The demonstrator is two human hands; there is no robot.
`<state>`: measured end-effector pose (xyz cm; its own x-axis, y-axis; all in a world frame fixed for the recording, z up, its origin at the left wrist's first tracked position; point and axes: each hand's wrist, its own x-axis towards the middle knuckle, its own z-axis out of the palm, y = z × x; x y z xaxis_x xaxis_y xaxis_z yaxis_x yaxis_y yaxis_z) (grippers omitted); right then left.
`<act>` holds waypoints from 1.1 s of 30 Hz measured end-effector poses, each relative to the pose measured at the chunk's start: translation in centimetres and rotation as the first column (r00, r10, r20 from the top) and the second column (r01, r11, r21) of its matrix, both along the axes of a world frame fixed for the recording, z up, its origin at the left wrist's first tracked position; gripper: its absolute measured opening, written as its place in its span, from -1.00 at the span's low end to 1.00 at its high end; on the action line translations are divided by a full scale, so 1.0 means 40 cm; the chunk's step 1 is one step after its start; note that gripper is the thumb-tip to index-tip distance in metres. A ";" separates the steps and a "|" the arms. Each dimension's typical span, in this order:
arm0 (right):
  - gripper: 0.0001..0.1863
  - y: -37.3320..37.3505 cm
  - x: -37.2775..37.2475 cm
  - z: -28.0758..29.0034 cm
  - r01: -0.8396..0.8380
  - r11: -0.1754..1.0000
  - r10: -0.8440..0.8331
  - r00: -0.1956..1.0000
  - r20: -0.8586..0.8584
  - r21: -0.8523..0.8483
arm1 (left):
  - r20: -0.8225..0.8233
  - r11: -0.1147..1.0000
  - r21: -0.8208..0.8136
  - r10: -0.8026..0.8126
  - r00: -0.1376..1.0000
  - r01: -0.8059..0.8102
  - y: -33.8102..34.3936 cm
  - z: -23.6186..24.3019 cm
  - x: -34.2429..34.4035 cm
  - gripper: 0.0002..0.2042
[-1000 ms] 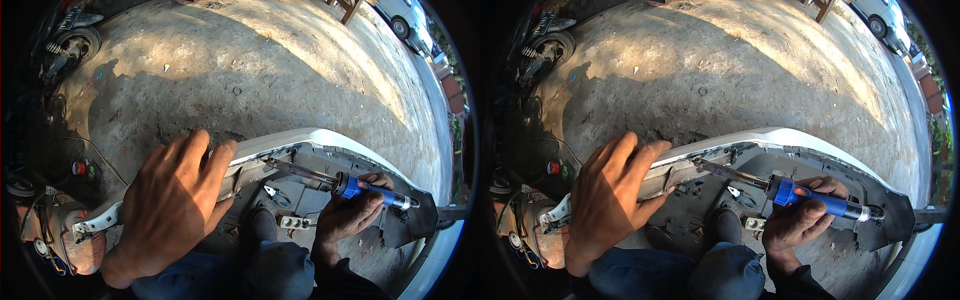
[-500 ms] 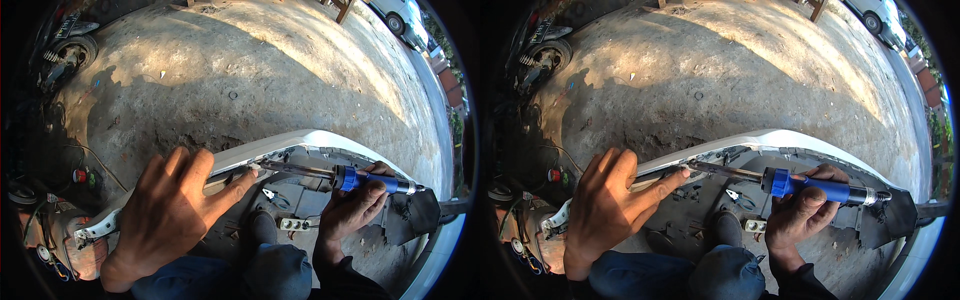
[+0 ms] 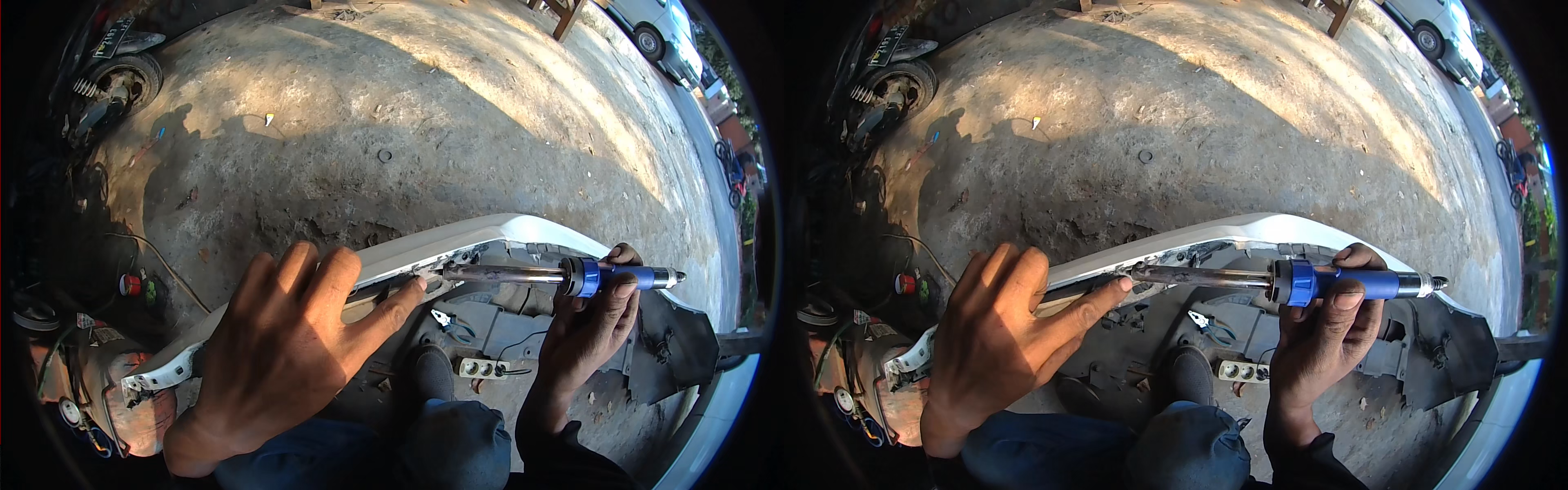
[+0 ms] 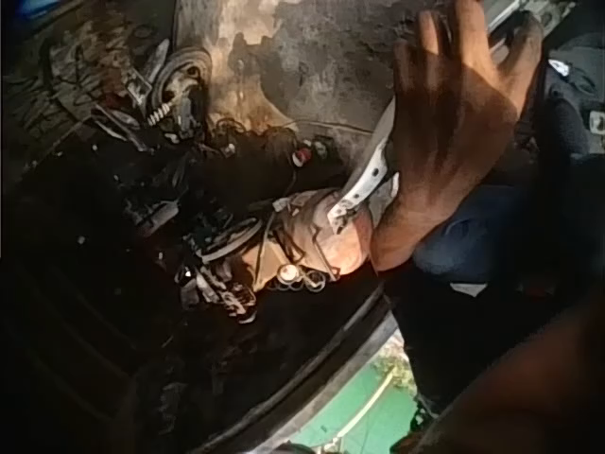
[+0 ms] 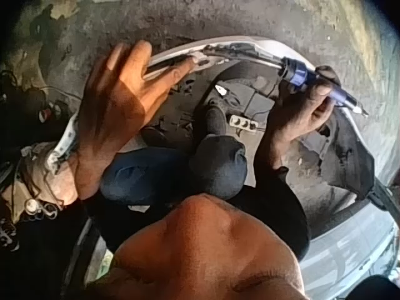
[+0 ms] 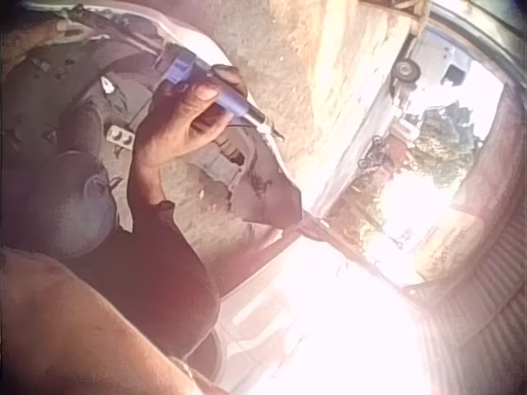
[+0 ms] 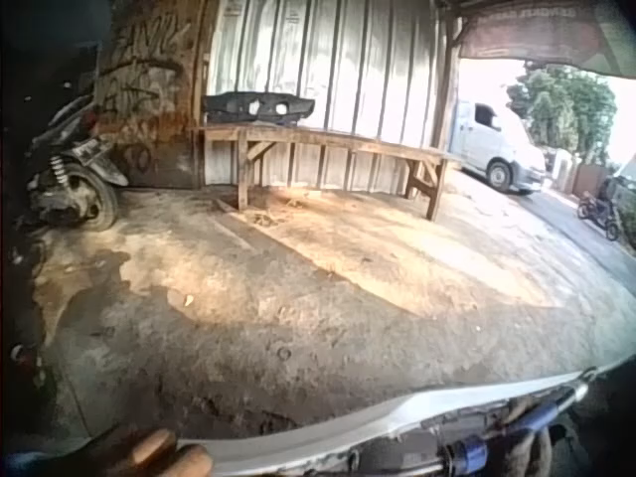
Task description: Repairing a crack in a white car bumper using a soldering iron to melt plastic filler into the seam.
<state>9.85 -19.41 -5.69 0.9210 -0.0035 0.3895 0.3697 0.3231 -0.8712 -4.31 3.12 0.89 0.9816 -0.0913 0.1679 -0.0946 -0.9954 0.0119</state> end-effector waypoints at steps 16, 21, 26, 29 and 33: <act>-0.56 0.001 0.004 0.028 -0.070 0.981 0.086 0.993 0.084 -0.179 | -0.015 1.000 -0.022 0.013 1.000 -0.013 -0.005 0.009 0.002 -0.37; -0.57 -0.002 0.021 0.024 -0.061 0.958 0.110 0.980 0.163 -0.280 | 0.003 1.000 -0.015 0.005 1.000 -0.005 -0.002 0.003 0.001 -0.39; -0.48 0.011 0.018 0.048 -0.032 0.950 0.084 0.984 0.154 -0.312 | 0.010 0.999 -0.045 0.012 1.000 -0.011 0.000 -0.001 0.003 -0.42; -0.49 0.009 0.021 0.045 -0.023 0.949 0.082 0.981 0.176 -0.314 | 0.015 0.999 -0.046 0.008 1.000 -0.007 -0.002 0.005 0.003 -0.44; -0.52 0.007 0.012 0.046 -0.047 0.948 0.098 0.984 0.149 -0.315 | 0.020 0.999 -0.048 0.008 1.000 -0.007 -0.001 0.001 0.003 -0.44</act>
<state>10.35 -19.14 -3.86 0.8395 0.2046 0.5034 0.4985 0.0787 -0.8633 -4.18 3.07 0.93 0.9786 -0.0752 0.1913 -0.0876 -0.9945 0.0577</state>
